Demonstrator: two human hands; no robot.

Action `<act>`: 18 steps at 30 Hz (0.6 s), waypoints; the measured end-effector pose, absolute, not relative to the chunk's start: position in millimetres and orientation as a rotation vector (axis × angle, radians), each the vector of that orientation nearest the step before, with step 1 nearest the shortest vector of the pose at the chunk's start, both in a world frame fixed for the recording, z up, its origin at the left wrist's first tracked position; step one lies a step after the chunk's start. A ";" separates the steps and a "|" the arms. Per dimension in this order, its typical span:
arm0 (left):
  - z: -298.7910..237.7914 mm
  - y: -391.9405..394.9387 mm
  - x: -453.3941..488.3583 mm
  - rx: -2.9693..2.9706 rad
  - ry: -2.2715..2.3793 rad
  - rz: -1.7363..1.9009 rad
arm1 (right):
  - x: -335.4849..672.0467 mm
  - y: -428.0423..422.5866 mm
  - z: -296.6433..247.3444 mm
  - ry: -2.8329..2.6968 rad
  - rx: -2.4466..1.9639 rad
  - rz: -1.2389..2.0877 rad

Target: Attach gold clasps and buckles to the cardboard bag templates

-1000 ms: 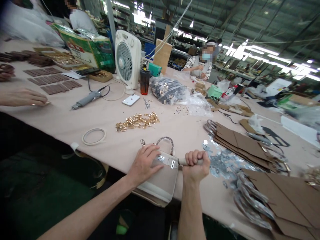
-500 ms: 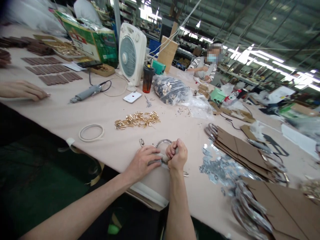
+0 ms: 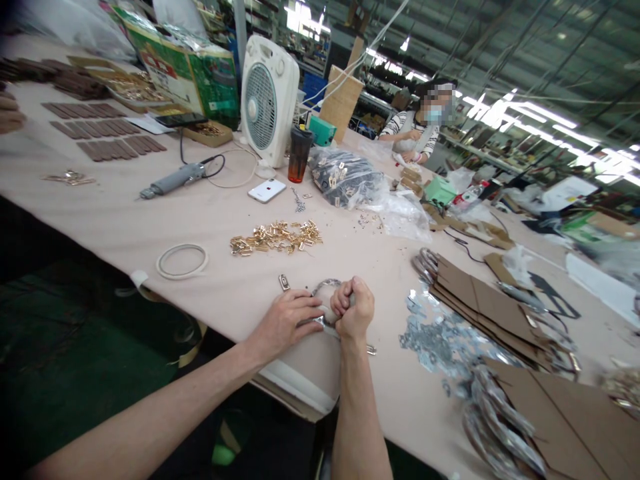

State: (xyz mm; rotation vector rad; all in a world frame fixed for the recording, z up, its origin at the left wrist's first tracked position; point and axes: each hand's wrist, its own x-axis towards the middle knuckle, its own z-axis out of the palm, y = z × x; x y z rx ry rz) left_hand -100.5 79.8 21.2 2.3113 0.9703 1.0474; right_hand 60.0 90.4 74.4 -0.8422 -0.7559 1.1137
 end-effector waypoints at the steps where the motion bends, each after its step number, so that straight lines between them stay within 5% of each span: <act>1: 22.1 79.1 -100.6 2.315 0.975 1.049 | 59.6 89.4 74.0 -0.781 -0.833 1.104; 18: 30.0 78.3 -99.6 2.290 0.946 1.009 | 56.5 67.9 61.0 -1.422 -0.878 0.934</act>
